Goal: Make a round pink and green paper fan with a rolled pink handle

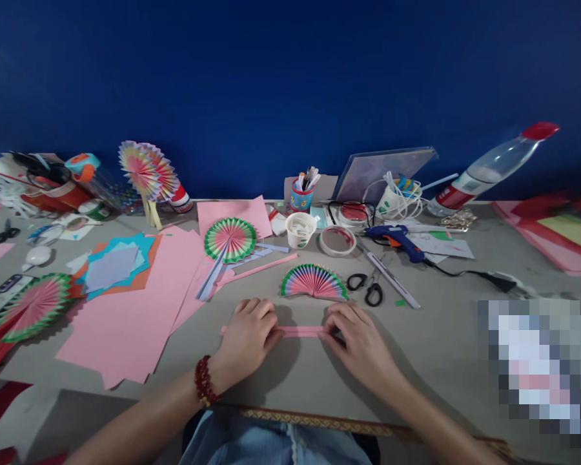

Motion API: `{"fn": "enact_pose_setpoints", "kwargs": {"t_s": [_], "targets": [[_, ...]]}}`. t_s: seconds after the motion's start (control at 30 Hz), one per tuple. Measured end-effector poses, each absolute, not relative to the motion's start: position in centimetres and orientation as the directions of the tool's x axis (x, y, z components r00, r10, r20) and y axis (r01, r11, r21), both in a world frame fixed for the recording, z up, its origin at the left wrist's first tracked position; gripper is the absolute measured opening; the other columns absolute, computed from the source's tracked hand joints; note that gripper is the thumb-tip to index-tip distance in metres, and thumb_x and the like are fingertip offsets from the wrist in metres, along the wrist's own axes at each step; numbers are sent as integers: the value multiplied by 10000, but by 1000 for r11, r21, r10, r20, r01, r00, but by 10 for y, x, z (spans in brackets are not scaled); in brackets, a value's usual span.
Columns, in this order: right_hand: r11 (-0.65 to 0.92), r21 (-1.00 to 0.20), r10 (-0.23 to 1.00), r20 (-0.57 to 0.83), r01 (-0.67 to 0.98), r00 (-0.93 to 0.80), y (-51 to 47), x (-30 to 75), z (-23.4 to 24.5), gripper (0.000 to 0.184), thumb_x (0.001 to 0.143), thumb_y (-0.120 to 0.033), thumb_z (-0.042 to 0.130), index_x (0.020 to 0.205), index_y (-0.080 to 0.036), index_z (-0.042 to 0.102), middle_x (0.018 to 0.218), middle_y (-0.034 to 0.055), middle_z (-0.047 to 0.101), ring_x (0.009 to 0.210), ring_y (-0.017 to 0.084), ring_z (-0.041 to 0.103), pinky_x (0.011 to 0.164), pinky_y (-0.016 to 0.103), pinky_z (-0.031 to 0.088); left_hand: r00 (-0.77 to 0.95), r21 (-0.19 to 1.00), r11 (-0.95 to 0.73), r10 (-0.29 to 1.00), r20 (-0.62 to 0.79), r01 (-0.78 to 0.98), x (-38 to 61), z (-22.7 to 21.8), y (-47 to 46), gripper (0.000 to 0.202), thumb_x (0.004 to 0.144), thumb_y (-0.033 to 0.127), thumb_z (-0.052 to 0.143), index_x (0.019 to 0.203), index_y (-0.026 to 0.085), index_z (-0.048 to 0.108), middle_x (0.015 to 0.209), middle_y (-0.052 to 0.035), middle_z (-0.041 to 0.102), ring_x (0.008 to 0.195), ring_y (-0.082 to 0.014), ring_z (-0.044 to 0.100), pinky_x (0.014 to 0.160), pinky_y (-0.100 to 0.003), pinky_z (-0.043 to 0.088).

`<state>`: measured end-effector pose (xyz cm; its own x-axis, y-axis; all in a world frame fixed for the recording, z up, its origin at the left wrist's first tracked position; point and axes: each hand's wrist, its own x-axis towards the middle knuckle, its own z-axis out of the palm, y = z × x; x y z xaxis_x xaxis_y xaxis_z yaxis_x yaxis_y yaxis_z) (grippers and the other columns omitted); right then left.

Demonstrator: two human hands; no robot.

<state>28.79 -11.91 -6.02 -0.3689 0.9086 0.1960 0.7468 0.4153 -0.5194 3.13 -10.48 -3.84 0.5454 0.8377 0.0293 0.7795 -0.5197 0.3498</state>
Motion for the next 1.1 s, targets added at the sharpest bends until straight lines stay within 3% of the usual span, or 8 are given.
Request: {"fn": "enact_pose_setpoints", "kwargs": {"t_s": [0.23, 0.33, 0.47, 0.63, 0.83, 1.1], "targets": [[451, -484, 892, 255, 750, -373, -125, 285, -61, 28, 946, -189, 552, 940, -207, 573, 1027, 79, 636, 993, 247, 576, 867, 393, 457, 545, 360, -514, 838, 16, 779, 31, -38, -105, 185, 971, 279, 548, 826, 185, 612, 963, -53, 602, 924, -226, 552, 835, -400, 426], [509, -398, 859, 293, 763, -420, -128, 282, -61, 216, 916, -102, 523, 1065, -221, 625, 1112, 89, 647, 1057, 259, 563, 918, 417, 448, 546, 367, -511, 838, 12, 777, 30, -39, -104, 168, 967, 264, 557, 832, 187, 620, 974, -52, 604, 932, -225, 549, 843, -401, 426], [665, -282, 747, 258, 692, -613, -126, 272, -57, 459, 827, 14, 519, 1214, -213, 617, 1119, 80, 677, 1017, 236, 573, 887, 373, 469, 552, 349, -523, 834, 19, 777, 30, -40, -104, 143, 962, 269, 566, 854, 188, 616, 964, -49, 602, 922, -226, 548, 837, -402, 434], [808, -212, 586, 182, 550, -790, -117, 260, -56, 297, 868, -70, 577, 1144, -157, 643, 1029, 76, 699, 915, 215, 591, 819, 338, 492, 548, 318, -532, 835, 44, 785, 33, -41, -107, 144, 971, 257, 545, 860, 185, 602, 964, -52, 597, 923, -230, 542, 836, -404, 443], [800, -249, 592, 187, 545, -784, -116, 265, -61, 343, 854, -109, 566, 1183, -169, 642, 1082, 93, 699, 949, 230, 588, 838, 366, 484, 538, 352, -527, 840, 73, 774, 11, -42, -114, 130, 980, 233, 525, 877, 189, 590, 1005, -59, 593, 952, -227, 535, 838, -386, 455], [795, -327, 598, 275, 511, -753, -113, 267, -63, 323, 871, -83, 520, 1141, -195, 660, 1083, 75, 718, 978, 217, 613, 874, 363, 488, 346, 379, -375, 927, 145, 846, -41, -54, -132, 130, 977, 204, 499, 872, 198, 576, 1005, -53, 597, 947, -215, 547, 822, -358, 457]]}}
